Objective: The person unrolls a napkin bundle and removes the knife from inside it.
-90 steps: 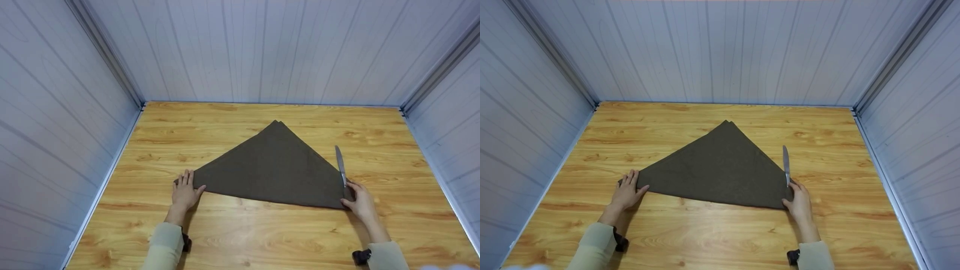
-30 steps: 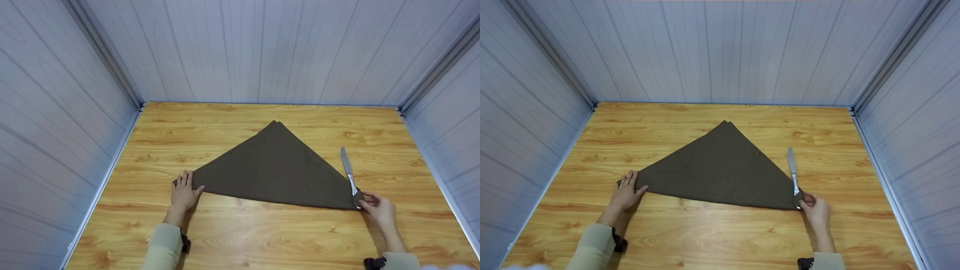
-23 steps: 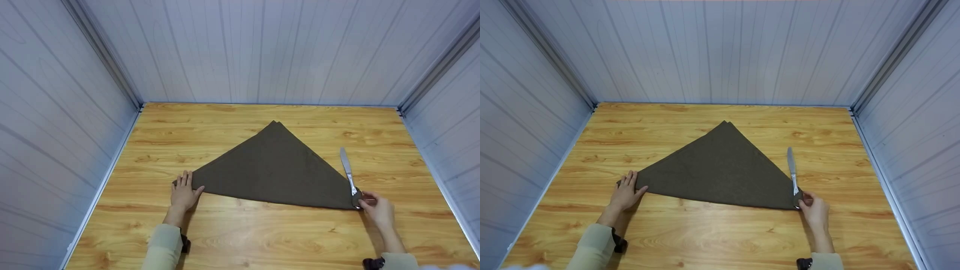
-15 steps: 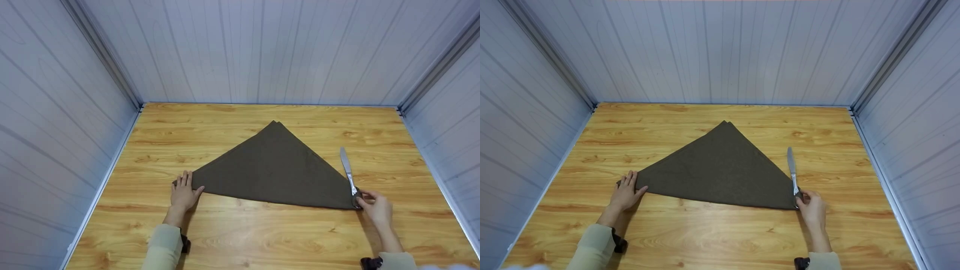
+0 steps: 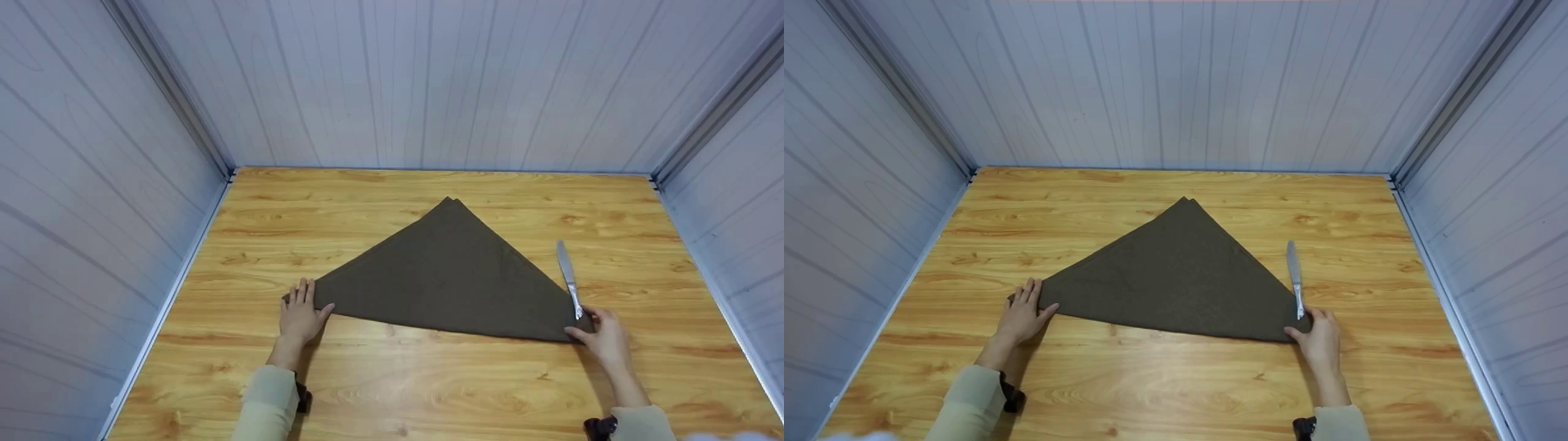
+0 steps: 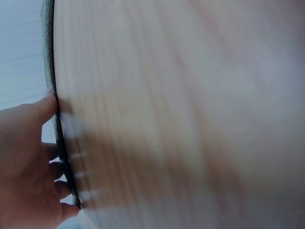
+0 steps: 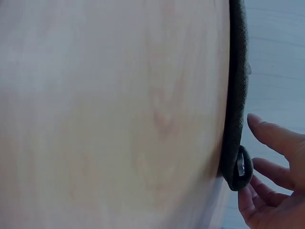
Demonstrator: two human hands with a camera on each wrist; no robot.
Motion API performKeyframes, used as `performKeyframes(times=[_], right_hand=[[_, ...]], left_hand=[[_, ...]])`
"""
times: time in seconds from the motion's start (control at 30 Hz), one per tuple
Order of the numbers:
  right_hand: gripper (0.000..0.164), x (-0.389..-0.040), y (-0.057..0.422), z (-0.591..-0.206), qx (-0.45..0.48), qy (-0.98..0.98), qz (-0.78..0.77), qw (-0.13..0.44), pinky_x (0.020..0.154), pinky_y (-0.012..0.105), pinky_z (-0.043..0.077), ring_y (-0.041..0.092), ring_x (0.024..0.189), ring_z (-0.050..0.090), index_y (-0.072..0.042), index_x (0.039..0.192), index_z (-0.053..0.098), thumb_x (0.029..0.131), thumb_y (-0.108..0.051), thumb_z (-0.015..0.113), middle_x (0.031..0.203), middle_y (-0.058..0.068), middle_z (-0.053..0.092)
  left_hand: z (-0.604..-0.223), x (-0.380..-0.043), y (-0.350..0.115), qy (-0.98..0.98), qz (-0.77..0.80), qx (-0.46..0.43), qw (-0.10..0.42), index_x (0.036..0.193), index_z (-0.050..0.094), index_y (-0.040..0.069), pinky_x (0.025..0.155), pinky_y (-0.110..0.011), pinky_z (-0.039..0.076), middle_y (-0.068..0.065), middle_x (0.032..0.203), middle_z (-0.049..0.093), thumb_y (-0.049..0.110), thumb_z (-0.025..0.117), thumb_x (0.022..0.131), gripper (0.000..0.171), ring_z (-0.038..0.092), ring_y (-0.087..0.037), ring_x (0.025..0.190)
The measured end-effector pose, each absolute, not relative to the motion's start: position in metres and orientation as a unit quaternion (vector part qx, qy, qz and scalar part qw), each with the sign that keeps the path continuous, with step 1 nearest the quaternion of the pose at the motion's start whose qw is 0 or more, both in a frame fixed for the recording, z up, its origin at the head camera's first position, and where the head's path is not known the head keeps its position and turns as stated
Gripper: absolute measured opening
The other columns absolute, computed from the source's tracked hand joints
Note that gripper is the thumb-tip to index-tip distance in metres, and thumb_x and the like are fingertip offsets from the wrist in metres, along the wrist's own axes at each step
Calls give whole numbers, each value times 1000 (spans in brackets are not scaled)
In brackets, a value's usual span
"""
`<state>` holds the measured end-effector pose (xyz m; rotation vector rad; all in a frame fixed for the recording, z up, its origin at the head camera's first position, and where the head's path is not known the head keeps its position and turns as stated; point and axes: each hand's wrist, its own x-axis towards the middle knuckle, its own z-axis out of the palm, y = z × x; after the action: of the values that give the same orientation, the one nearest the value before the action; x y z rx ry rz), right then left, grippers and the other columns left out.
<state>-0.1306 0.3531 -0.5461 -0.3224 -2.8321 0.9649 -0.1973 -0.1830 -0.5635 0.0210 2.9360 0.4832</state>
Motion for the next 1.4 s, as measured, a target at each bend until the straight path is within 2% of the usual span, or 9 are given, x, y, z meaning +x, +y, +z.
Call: performKeyframes(times=[0.33,0.53,0.8,1.07,1.2,1.4], right_hand=[[59,-132,359,-549,-103,-941,320,34,82,52,36,45,98,43,12,116,48,67,-6,75,109,33,42],[54,-132,364,-547,-108,-939,325,18,82,52,36,45,98,44,11,116,48,69,-2,72,111,34,42],[44,-127,371,-548,-99,-942,316,59,75,49,39,42,88,49,14,108,52,68,4,67,97,32,49],[41,-124,374,-547,-118,-938,322,43,77,48,40,42,89,52,14,109,51,72,1,66,99,32,51],[39,-122,376,-545,-122,-938,321,55,73,40,44,40,86,56,13,107,53,72,0,66,96,29,56],[33,-121,380,-544,-122,-935,321,83,62,16,42,37,82,58,12,104,57,73,1,65,91,25,59]], left_hand=[[-563,-196,-182,984,163,16,74,140,18,-1,99,-58,11,-21,144,13,44,44,90,73,11,-41,129],[-563,-197,-181,984,161,17,73,140,19,-1,99,-59,11,-21,144,14,44,44,90,72,12,-41,129],[-564,-198,-182,984,163,10,76,140,19,-1,99,-58,10,-21,144,14,44,45,90,73,11,-41,130],[-563,-198,-182,983,162,7,81,141,17,0,99,-59,10,-21,144,12,45,44,90,73,10,-40,130],[-564,-198,-183,982,166,9,87,141,15,1,100,-58,8,-20,145,10,45,43,90,74,8,-40,130],[-563,-197,-183,982,168,7,92,142,14,1,100,-57,7,-19,146,9,46,43,90,74,7,-39,131]])
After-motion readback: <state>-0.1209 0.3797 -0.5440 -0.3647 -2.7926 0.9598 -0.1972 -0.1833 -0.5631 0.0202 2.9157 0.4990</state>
